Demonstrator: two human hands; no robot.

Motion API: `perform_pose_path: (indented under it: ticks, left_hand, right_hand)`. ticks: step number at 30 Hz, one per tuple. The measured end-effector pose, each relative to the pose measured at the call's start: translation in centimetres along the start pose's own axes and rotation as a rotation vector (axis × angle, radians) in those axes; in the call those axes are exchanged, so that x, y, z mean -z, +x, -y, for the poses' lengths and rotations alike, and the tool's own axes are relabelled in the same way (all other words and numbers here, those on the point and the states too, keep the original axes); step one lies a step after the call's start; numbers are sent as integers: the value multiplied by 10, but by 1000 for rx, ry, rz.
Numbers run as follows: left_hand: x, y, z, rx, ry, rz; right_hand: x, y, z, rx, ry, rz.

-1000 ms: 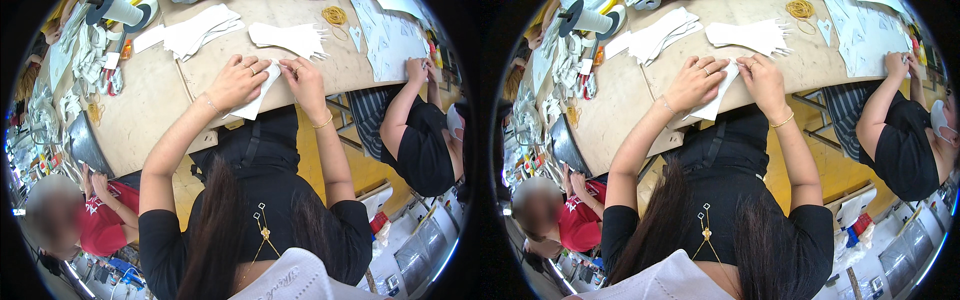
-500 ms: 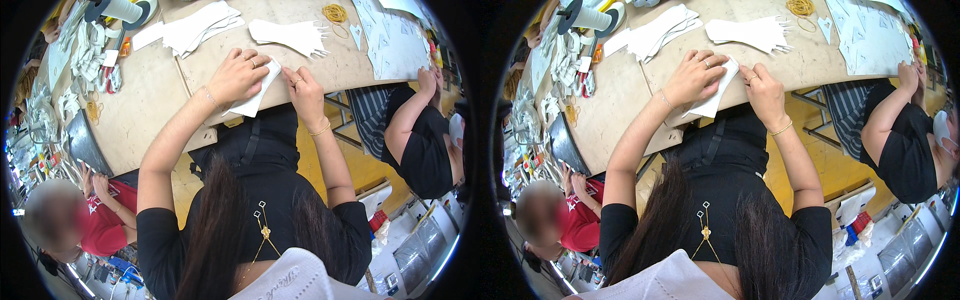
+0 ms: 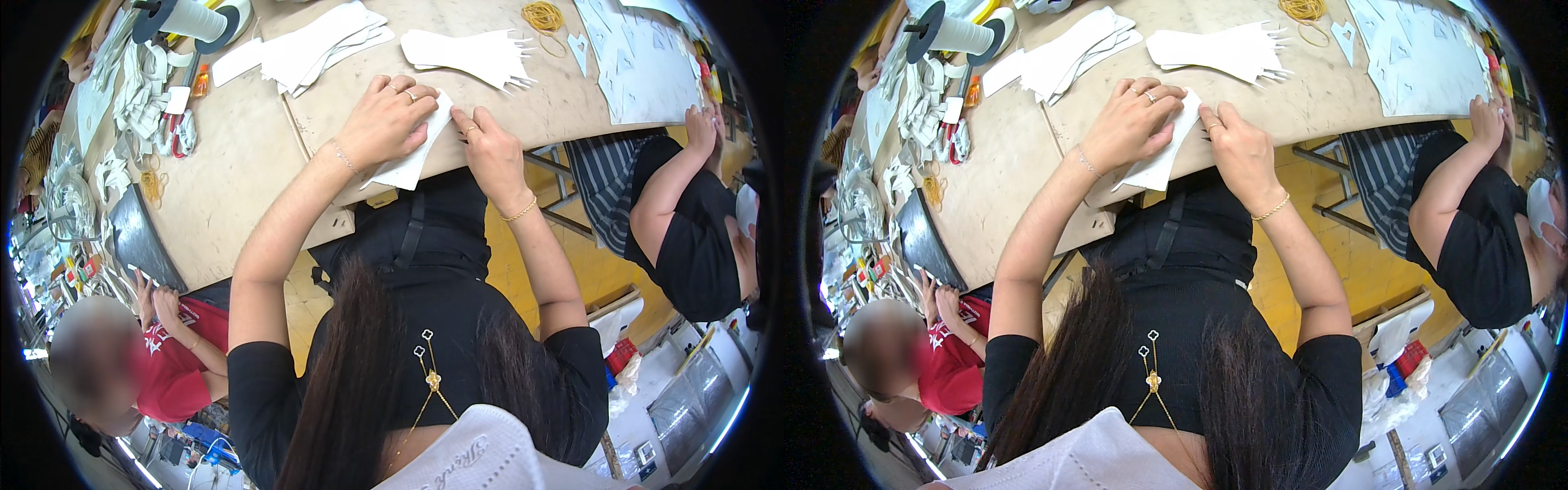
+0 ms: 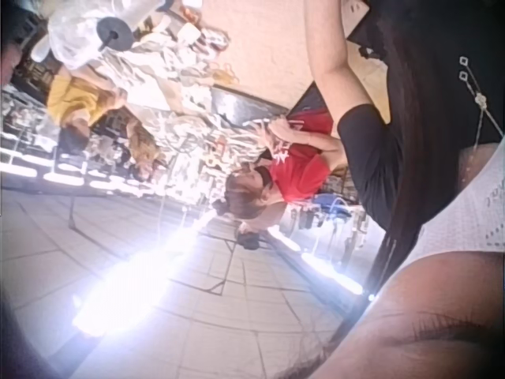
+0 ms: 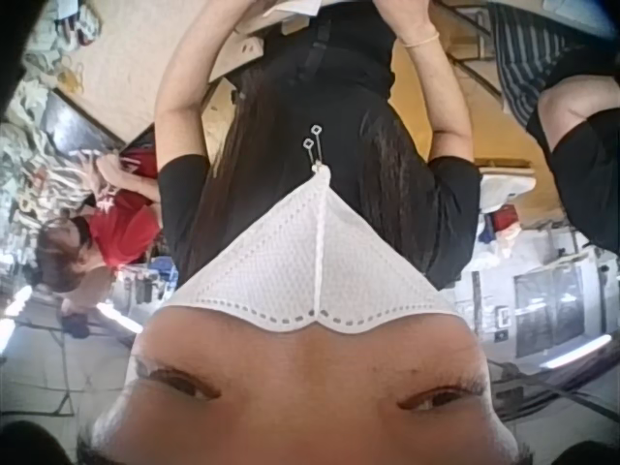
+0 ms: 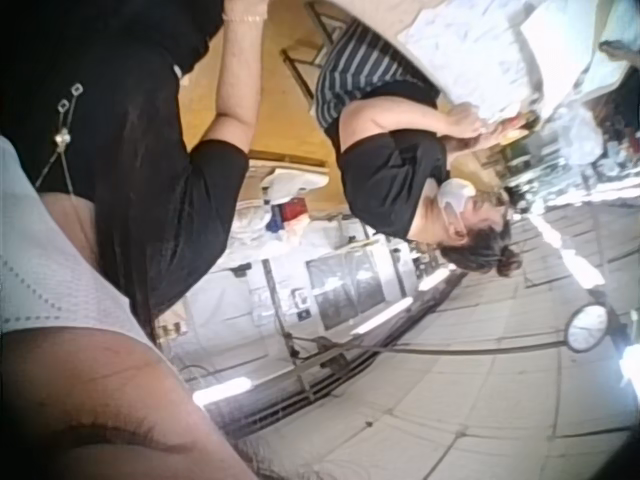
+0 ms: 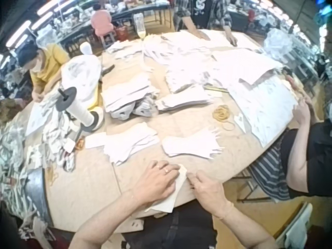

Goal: The person hand-sews white fabric pieces, likely mask components, using a needle and white thread. They repeatedly insert the needle, pull the thread through, and tie off the thread after each piece.

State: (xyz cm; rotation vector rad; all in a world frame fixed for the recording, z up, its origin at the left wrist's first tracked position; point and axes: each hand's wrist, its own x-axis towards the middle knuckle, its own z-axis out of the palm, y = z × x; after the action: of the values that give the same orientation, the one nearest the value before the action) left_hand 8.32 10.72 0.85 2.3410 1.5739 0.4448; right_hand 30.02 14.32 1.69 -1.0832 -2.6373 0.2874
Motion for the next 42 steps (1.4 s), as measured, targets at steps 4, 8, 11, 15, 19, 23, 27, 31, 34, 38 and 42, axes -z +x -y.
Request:
perform_pose_path:
  ticks: [4, 8, 11, 15, 19, 23, 27, 31, 34, 38, 42]
  left_hand:
    - [-6, 2, -1, -31, 29, -87]
    - [-7, 2, -1, 7, 64, -93]
    - [-6, -3, 0, 111, 85, -124]
    - [-8, -4, 0, 74, 2, -267]
    - [-8, -2, 2, -258, 119, -48]
    - [5, -32, 6, -31, 156, -83]
    - [13, -83, -4, 309, 164, -175]
    - [5, -104, -15, 362, 219, -271]
    - [1, -105, -17, 383, 192, -305]
    - [5, -104, -14, 350, 242, -263]
    - [10, -102, -9, 316, 247, -205]
  right_hand:
    - [1, 1, 2, 5, -40, 20]
    - [1, 0, 4, -16, -41, 28]
    - [0, -2, 4, -54, -48, 56]
    - [1, -4, 2, -113, 47, 42]
    - [6, 7, -3, -249, 345, 34]
    - [7, 46, -2, -266, 449, 163]
    - [-14, 100, 33, 1, 420, 308]
    - [-26, 115, 65, 120, 309, 351]
    - [-20, 107, 66, 139, 273, 292]
    - [-11, 83, 62, 126, 267, 249]
    - [-14, 55, 67, 216, 242, 170]
